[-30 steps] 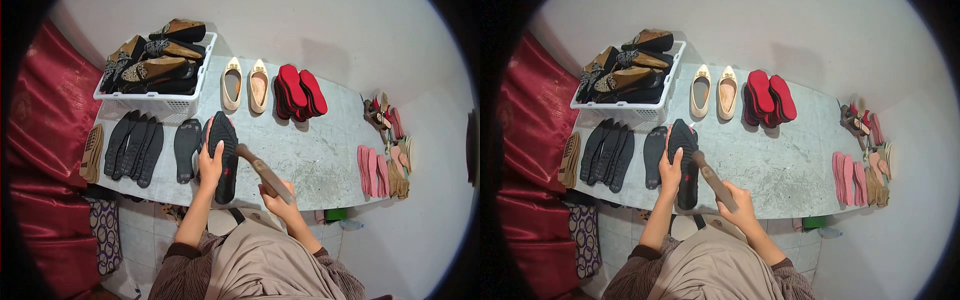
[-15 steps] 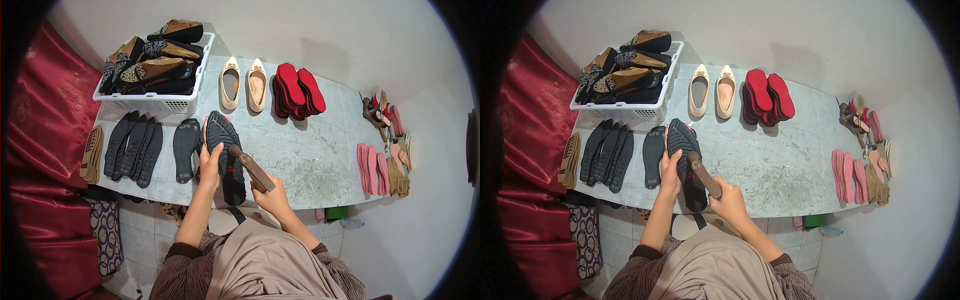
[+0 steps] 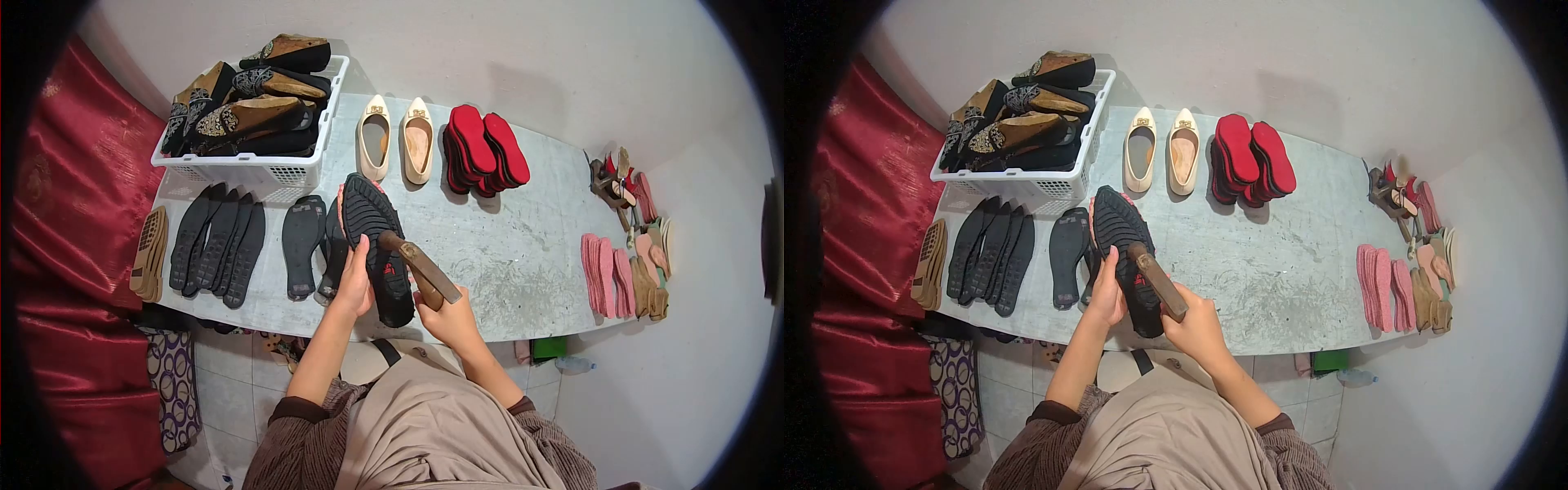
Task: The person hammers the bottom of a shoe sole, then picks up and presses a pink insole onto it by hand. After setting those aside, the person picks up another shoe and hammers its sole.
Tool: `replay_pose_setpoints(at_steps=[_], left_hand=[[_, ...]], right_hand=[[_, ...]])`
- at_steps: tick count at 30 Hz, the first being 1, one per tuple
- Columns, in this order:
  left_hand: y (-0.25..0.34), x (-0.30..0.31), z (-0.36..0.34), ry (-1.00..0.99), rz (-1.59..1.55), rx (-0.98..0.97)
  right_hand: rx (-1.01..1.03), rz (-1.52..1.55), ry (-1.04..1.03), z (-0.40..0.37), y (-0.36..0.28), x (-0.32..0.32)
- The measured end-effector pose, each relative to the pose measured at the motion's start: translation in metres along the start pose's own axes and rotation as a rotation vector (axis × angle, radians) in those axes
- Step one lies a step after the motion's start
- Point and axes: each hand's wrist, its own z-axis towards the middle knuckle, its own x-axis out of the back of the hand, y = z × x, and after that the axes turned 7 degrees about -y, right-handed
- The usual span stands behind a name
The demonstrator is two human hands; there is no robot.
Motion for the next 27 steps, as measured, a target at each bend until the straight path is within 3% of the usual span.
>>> replay_pose_setpoints(at_steps=[2, 8, 17, 21, 22, 27], left_hand=[[0.007, -0.027, -0.008, 0.106, 0.146, -0.133], [0.002, -0.025, -0.006, 0.081, 0.411, -0.274], [0.011, -0.038, -0.011, 0.240, 0.364, -0.331], [0.003, -0.022, -0.006, 0.263, 0.419, -0.371], [0.005, -0.019, -0.003, 0.265, 0.420, -0.380], [0.004, 0.017, 0.010, 0.277, 0.440, -0.534]], right_hand=[[0.000, 0.003, 0.001, -0.001, 0.000, 0.000], [0.044, 0.025, 0.040, 0.001, -0.003, -0.001], [0.095, -0.035, 0.041, -0.009, -0.009, 0.002], [-0.006, -0.066, -0.022, -0.005, -0.014, 0.006], [0.080, -0.033, -0.018, -0.006, -0.017, 0.010], [0.081, 0.009, -0.078, -0.019, -0.015, 0.008]])
